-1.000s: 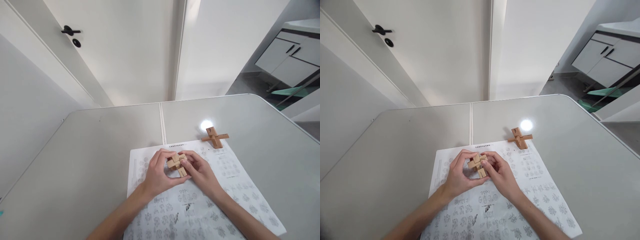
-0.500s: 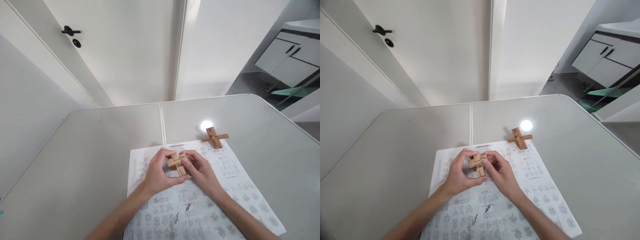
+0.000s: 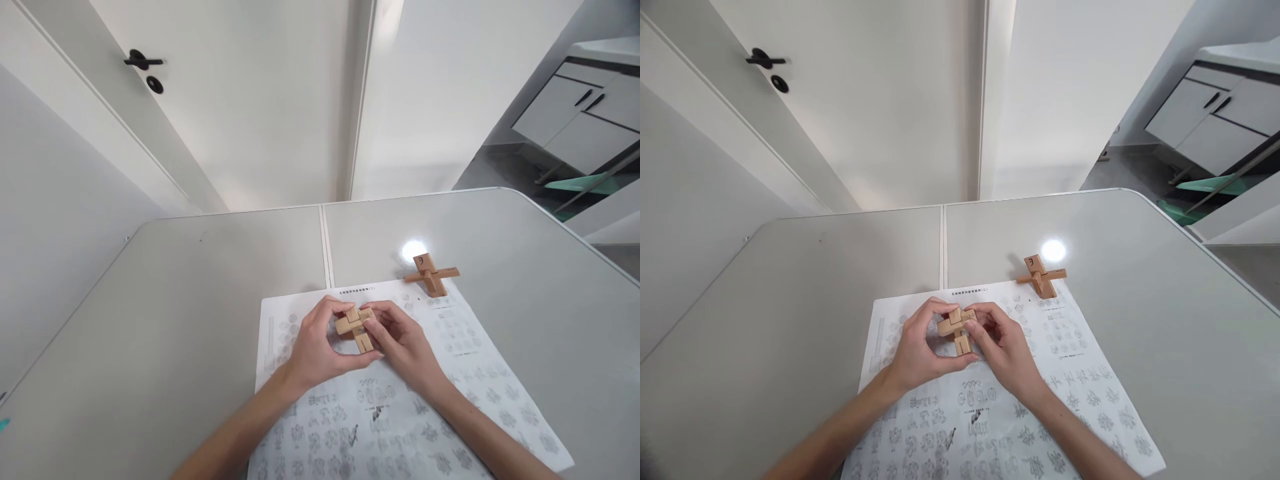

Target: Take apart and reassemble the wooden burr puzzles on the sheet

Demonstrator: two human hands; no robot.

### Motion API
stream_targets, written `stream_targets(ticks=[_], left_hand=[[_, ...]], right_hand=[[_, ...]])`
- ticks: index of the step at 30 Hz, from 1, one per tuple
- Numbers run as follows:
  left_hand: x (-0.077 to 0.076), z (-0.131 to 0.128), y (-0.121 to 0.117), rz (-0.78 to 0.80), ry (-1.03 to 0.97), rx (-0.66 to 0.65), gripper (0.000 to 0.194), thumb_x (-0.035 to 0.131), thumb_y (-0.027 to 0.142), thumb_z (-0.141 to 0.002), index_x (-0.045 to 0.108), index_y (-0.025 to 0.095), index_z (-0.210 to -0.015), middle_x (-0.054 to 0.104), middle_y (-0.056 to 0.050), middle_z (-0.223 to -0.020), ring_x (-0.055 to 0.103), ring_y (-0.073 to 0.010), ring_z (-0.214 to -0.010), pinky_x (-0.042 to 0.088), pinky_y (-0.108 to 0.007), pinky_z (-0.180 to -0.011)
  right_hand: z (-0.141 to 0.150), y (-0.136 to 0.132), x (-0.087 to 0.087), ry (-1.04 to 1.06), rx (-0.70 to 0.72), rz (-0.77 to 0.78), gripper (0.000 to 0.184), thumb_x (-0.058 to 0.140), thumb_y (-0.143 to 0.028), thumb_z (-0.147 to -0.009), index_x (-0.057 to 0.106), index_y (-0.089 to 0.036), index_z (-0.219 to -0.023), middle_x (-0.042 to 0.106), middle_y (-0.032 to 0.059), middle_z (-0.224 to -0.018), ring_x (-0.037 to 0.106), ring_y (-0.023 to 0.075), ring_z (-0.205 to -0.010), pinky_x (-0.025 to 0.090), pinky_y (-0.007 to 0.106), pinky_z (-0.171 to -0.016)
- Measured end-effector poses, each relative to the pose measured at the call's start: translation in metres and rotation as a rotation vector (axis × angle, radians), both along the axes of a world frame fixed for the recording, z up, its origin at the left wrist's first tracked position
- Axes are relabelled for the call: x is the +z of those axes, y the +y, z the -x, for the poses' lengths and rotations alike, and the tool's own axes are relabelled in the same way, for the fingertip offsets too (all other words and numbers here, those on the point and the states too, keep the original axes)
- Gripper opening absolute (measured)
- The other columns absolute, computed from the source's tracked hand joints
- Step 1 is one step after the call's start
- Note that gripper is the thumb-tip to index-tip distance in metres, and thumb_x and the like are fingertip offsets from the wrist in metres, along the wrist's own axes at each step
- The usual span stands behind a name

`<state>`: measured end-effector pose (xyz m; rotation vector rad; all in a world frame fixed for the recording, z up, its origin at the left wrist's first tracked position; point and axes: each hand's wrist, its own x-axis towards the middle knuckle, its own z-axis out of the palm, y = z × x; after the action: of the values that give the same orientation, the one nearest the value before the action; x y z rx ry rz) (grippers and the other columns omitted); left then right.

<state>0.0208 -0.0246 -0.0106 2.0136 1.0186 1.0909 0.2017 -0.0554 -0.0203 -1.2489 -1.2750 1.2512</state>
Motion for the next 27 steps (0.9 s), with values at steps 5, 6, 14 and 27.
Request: stream_targets(ticks=[5, 6, 14, 27], left_hand=[[0.001, -0.001, 0.0, -0.009, -0.013, 0.001, 0.061, 0.092, 0.043, -0.068, 0.054, 0.024, -0.113, 0.067, -0.003, -0.1, 0.068, -0.0191, -0.086, 0.057, -0.034, -0.074], [0.002, -0.001, 0.0, -0.008, -0.018, 0.007, 0.061, 0.092, 0.043, -0.068, 0.055, 0.024, -0.112, 0.067, -0.003, -0.098, 0.067, -0.0189, -0.085, 0.056, -0.034, -0.074], [0.001, 0.002, 0.007, 0.155, -0.146, 0.336, 0.055, 0.087, 0.042, -0.074, 0.06, 0.023, -0.119, 0.07, -0.007, -0.11, 0.068, -0.0242, -0.104, 0.055, -0.042, -0.093], [0.002, 0.002, 0.01, 0.362, -0.217, 0.364, 0.052, 0.083, 0.043, -0.079, 0.061, 0.022, -0.12, 0.07, -0.008, -0.114, 0.067, -0.0245, -0.11, 0.053, -0.042, -0.099]], right_hand=[[0.0, 0.0, 0.001, -0.004, 0.005, 0.01, 0.029, 0.061, -0.05, -0.099, 0.065, -0.024, -0.111, 0.068, 0.0029, -0.087, 0.061, 0.018, -0.072, 0.052, 0.032, -0.065], [0.0, 0.001, 0.0, -0.002, 0.004, 0.006, 0.029, 0.06, -0.05, -0.099, 0.064, -0.025, -0.112, 0.069, 0.0033, -0.089, 0.062, 0.0184, -0.073, 0.053, 0.032, -0.065], [-0.001, 0.003, -0.004, -0.286, -0.03, -0.212, 0.022, 0.057, -0.04, -0.101, 0.06, -0.027, -0.118, 0.066, 0.0081, -0.106, 0.065, 0.0235, -0.092, 0.057, 0.039, -0.079], [0.004, 0.0, -0.011, -0.642, 0.06, -0.411, 0.048, 0.072, -0.038, -0.092, 0.05, -0.028, -0.133, 0.055, 0.0146, -0.127, 0.057, 0.0335, -0.116, 0.056, 0.051, -0.091]])
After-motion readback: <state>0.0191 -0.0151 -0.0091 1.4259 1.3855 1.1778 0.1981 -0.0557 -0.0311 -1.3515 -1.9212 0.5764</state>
